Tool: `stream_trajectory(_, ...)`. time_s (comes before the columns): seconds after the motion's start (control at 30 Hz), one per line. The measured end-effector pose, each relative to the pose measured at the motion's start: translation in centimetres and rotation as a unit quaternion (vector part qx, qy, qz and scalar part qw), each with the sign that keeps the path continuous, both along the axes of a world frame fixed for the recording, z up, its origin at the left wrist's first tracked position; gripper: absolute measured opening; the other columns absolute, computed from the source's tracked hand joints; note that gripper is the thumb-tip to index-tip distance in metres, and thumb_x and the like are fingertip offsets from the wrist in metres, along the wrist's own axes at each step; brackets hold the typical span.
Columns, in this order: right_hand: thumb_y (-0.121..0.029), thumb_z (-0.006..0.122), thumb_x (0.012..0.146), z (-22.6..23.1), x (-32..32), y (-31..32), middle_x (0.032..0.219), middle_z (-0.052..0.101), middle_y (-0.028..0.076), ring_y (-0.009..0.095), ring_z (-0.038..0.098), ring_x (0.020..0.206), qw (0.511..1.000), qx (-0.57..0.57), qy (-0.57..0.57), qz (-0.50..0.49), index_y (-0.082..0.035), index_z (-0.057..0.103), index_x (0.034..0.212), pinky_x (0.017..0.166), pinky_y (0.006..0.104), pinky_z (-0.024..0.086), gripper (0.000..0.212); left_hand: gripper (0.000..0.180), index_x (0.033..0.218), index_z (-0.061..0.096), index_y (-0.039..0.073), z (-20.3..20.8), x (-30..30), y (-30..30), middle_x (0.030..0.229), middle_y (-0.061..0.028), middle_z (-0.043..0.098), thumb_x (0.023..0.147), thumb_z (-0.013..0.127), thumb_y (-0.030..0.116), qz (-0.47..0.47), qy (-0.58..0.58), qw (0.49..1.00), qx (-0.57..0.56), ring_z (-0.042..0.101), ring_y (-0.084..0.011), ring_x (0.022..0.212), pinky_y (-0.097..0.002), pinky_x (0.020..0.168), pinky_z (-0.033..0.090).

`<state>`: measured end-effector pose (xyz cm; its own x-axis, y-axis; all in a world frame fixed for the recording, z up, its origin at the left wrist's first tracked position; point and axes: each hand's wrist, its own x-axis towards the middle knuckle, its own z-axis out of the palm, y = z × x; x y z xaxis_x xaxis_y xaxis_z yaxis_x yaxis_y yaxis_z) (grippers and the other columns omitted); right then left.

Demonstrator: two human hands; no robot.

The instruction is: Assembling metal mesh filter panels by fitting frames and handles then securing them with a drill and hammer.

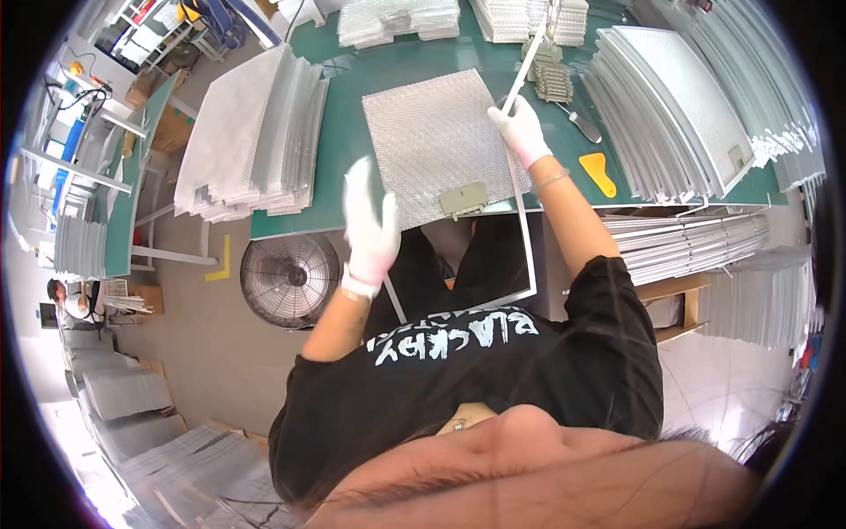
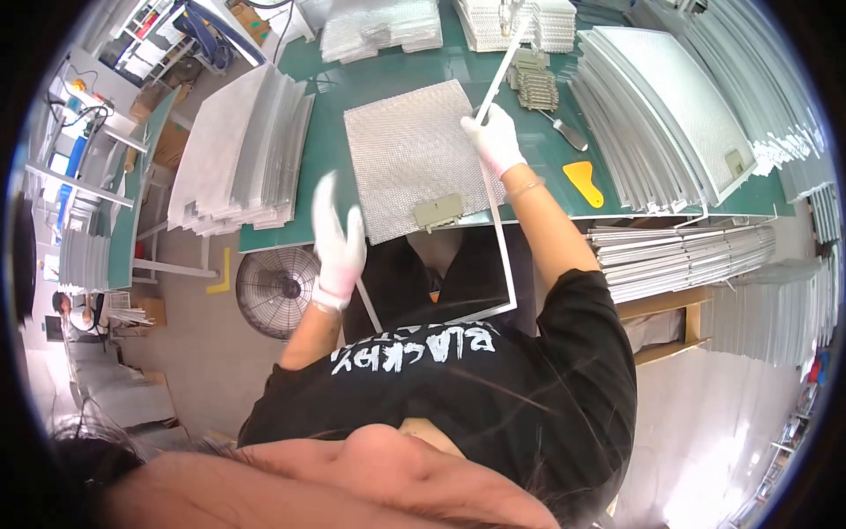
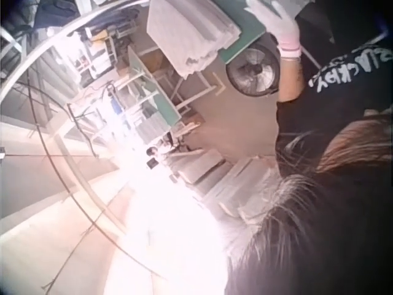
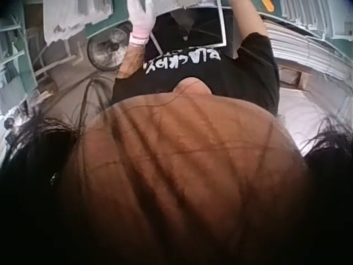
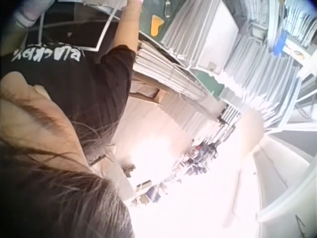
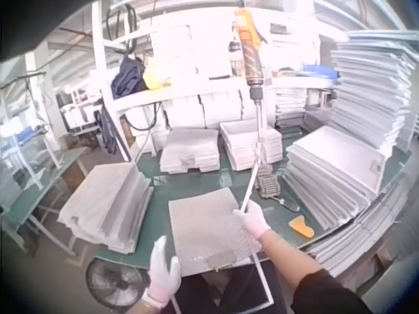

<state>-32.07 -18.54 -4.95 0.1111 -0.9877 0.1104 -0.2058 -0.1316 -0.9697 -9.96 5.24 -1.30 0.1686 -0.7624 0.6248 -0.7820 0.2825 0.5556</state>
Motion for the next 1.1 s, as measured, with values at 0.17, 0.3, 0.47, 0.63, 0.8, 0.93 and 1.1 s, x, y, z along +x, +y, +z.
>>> stream_trajectory(0.17, -0.047, 0.061, 0.079, 0.2, 2.0, -0.6, 0.120, 0.064, 0.023, 0.041, 0.047, 0.129, 0.879, -0.059, 0.473, 0.012, -0.002, 0.064, 0.114, 0.108, 0.0493, 0.034, 0.057, 0.071, 0.138, 0.037, -0.013, -4.6, 6.5, -12.5, 0.135, -0.0366, 0.048, 0.095, 0.056, 0.039, 0.108, 0.201, 0.906, 0.357, 0.049, -0.0444, 0.127, -0.0414, 0.106, 0.041)
stream_trajectory(0.3, -0.047, 0.057, 0.081, 1.1, 3.3, -1.5, 0.113, 0.068, 0.020, 0.039, 0.058, 0.116, 0.886, -0.044, 0.456, 0.068, -0.004, 0.065, 0.111, 0.106, 0.0514, 0.033, 0.053, 0.063, 0.126, 0.051, -0.013, -8.0, 13.5, -16.3, 0.128, -0.0359, 0.054, 0.096, 0.053, 0.041, -0.030, 0.017, 0.968, 0.248, 0.053, -0.0457, 0.120, -0.0427, 0.101, 0.043)
stream_trajectory(0.47, -0.046, 0.062, 0.081, 2.0, 2.4, -0.8, 0.102, 0.069, 0.020, 0.038, 0.064, 0.103, 0.890, -0.107, 0.433, 0.094, -0.003, 0.063, 0.109, 0.096, 0.0472, 0.043, 0.052, 0.059, 0.137, 0.046, -0.006, -5.2, 11.4, -17.5, 0.135, -0.0280, 0.052, 0.093, 0.057, 0.032, 0.134, 0.190, 0.939, 0.252, 0.049, -0.0385, 0.128, -0.0396, 0.111, 0.036)
stream_trajectory(0.63, -0.041, 0.067, 0.082, 2.5, 0.0, 3.7, 0.098, 0.067, 0.024, 0.039, 0.065, 0.098, 0.961, -0.035, 0.244, 0.129, 0.001, 0.059, 0.108, 0.087, 0.0435, 0.050, 0.050, 0.041, 0.122, 0.060, -0.002, -0.2, -1.0, -5.6, 0.116, -0.0193, 0.065, 0.097, 0.058, 0.030, -0.115, 0.265, 0.902, 0.322, 0.061, -0.0310, 0.112, -0.0380, 0.098, 0.048)
stream_trajectory(0.8, -0.029, 0.062, 0.086, 1.9, -0.7, 8.3, 0.095, 0.065, 0.027, 0.044, 0.063, 0.094, 0.927, -0.031, 0.319, 0.196, 0.001, 0.056, 0.100, 0.085, 0.0463, 0.049, 0.033, 0.040, 0.129, 0.050, 0.002, -8.2, -8.8, 1.9, 0.128, -0.0160, 0.057, 0.102, 0.053, 0.031, -0.176, 0.780, 0.462, 0.384, 0.056, -0.0268, 0.119, -0.0434, 0.101, 0.045)
stream_trajectory(0.93, -0.019, 0.058, 0.091, 0.1, -2.2, 13.3, 0.101, 0.066, 0.025, 0.038, 0.065, 0.087, 0.979, -0.091, 0.160, 0.091, -0.001, 0.047, 0.134, 0.079, 0.0418, 0.052, 0.048, 0.037, 0.131, 0.049, 0.003, -9.2, -10.2, -0.1, 0.130, -0.0130, 0.055, 0.103, 0.050, 0.026, -0.244, 0.804, 0.495, 0.220, 0.054, -0.0288, 0.122, -0.0437, 0.104, 0.042)
stream_trajectory(1.1, -0.003, 0.043, 0.098, -1.6, -1.8, 15.7, 0.108, 0.064, 0.006, 0.004, 0.044, 0.058, 0.976, 0.086, -0.162, 0.120, -0.006, 0.030, 0.153, 0.052, 0.0188, 0.040, 0.056, 0.025, 0.119, 0.055, 0.003, -13.4, -7.5, -9.2, 0.121, -0.0147, 0.059, 0.103, 0.045, 0.019, -0.304, 0.531, 0.775, 0.157, 0.054, -0.0302, 0.120, -0.0419, 0.099, 0.047)
